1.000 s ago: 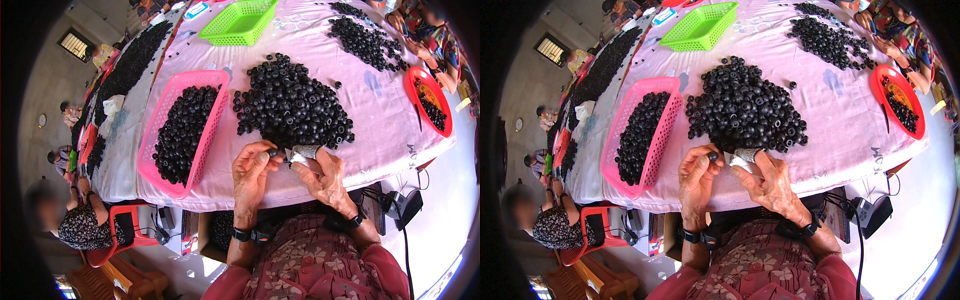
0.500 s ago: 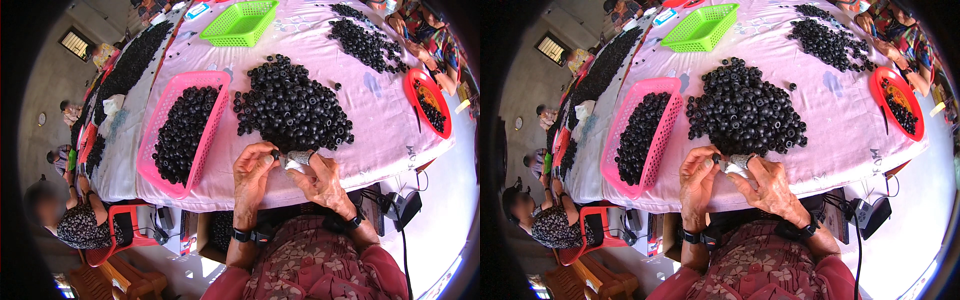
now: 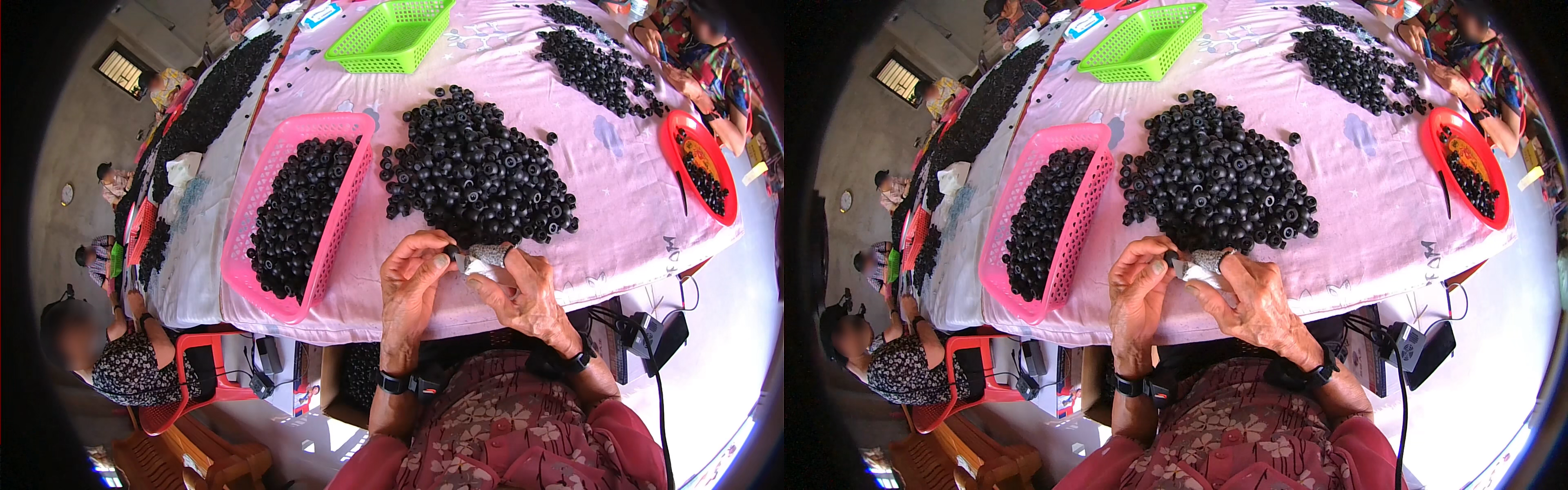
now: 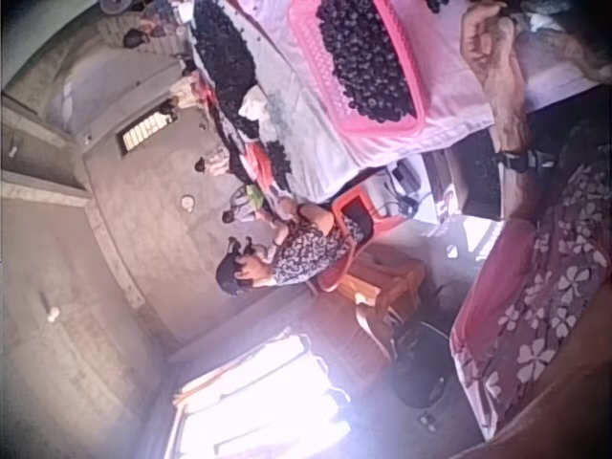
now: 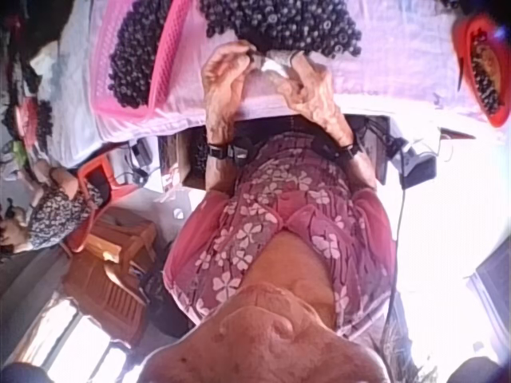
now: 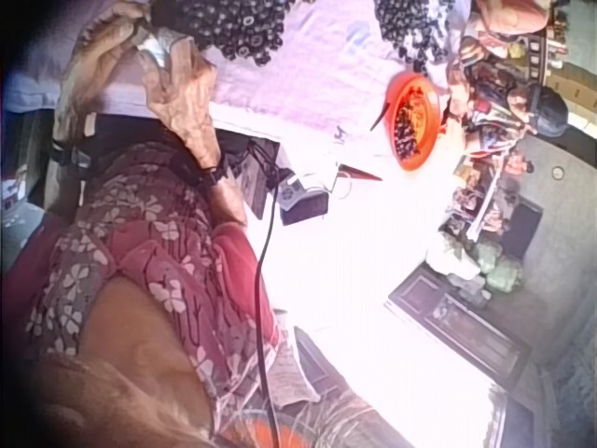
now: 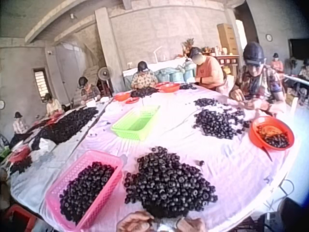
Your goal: Assembling small black plastic rings or grommets on a production table.
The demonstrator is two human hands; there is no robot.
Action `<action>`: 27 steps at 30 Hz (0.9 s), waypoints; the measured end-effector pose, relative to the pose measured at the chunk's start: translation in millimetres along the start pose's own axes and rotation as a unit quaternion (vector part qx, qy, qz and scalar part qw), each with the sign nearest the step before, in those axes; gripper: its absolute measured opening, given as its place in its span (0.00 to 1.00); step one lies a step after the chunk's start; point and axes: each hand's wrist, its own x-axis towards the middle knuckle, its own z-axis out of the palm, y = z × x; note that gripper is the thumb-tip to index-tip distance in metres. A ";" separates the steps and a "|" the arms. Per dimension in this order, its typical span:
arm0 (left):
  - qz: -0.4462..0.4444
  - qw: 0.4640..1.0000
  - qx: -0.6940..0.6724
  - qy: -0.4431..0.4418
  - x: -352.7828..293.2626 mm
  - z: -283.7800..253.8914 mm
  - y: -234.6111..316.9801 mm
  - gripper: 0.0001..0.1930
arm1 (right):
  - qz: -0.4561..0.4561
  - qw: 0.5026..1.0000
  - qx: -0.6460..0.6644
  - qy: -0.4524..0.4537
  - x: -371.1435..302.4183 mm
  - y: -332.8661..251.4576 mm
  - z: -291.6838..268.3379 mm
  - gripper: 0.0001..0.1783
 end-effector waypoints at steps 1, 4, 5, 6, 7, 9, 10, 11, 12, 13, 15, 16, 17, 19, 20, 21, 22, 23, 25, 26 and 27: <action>0.001 1.000 0.003 0.001 0.0 0.1 0.0 0.10 | -0.002 1.000 0.001 0.002 0.2 -0.2 0.0 0.15; 0.010 1.000 0.001 -0.009 0.7 -1.0 -0.9 0.11 | -0.004 1.000 0.002 0.001 0.6 -1.0 -0.4 0.15; 0.010 1.000 0.001 -0.009 0.6 -1.1 -0.9 0.11 | -0.004 1.000 0.002 -0.001 0.7 -1.5 -0.6 0.15; 0.014 1.000 0.004 -0.009 0.7 -1.1 -1.3 0.11 | -0.004 1.000 0.002 0.000 1.0 -1.7 -0.7 0.15; 0.018 1.000 0.007 -0.009 0.8 -1.2 -1.5 0.10 | -0.005 1.000 0.003 -0.001 1.4 -1.9 -0.6 0.15; 0.017 1.000 0.006 -0.010 0.8 -1.2 -1.1 0.10 | -0.007 1.000 0.005 -0.003 1.6 -2.2 -0.6 0.15; 0.016 1.000 0.004 -0.011 0.8 -1.3 -0.9 0.10 | -0.006 1.000 0.003 -0.006 1.6 -2.2 -0.7 0.15; 0.016 1.000 0.005 -0.010 1.0 -2.1 -1.0 0.10 | -0.006 1.000 0.002 -0.009 1.5 -2.1 -0.7 0.15; 0.020 1.000 0.009 -0.018 1.3 -3.2 -1.5 0.10 | -0.006 1.000 0.002 -0.009 1.4 -2.3 -0.5 0.15; 0.024 0.999 0.014 -0.026 1.5 -3.9 -1.8 0.10 | -0.001 1.000 -0.001 -0.003 1.2 -2.6 -0.1 0.15; 0.016 0.999 0.015 -0.026 0.1 -3.2 -0.8 0.10 | 0.003 1.000 -0.004 0.003 0.9 -2.5 -0.2 0.15; 0.008 1.000 0.015 -0.025 -0.8 -2.3 0.1 0.10 | 0.015 1.000 0.003 0.002 0.6 -2.0 -0.7 0.15; 0.008 1.000 0.015 -0.025 -1.3 0.0 1.7 0.10 | 0.027 1.000 0.010 0.001 0.5 -1.7 -1.1 0.15; -0.006 1.000 0.007 0.019 -2.3 5.2 5.1 0.10 | 0.026 1.000 0.009 0.003 1.6 -3.9 -2.0 0.15; -0.006 1.000 0.006 0.020 -2.0 6.6 6.1 0.10 | 0.025 1.000 0.008 0.005 2.2 -4.5 -2.4 0.15; -0.011 1.000 -0.002 0.025 -1.5 7.6 6.6 0.10 | 0.025 1.000 0.008 0.004 1.6 -3.4 -2.2 0.15; -0.015 0.999 -0.010 0.030 -0.7 8.1 6.4 0.11 | 0.031 0.999 0.014 0.008 0.6 -1.6 -1.9 0.14; -0.015 0.999 -0.011 0.031 0.6 5.9 3.6 0.11 | 0.036 0.999 0.019 0.012 0.2 -0.4 -1.7 0.14; 0.031 0.999 -0.012 -0.010 1.6 -0.1 -0.8 0.12 | 0.029 0.999 0.023 0.021 3.3 -5.6 -1.2 0.14; 0.034 0.999 -0.011 -0.008 0.7 -0.2 -1.1 0.12 | 0.025 0.999 0.026 0.031 4.9 -7.9 -0.7 0.14; 0.040 0.999 0.009 -0.001 0.4 0.4 -2.5 0.11 | 0.022 0.999 0.027 0.029 5.1 -7.2 -0.3 0.14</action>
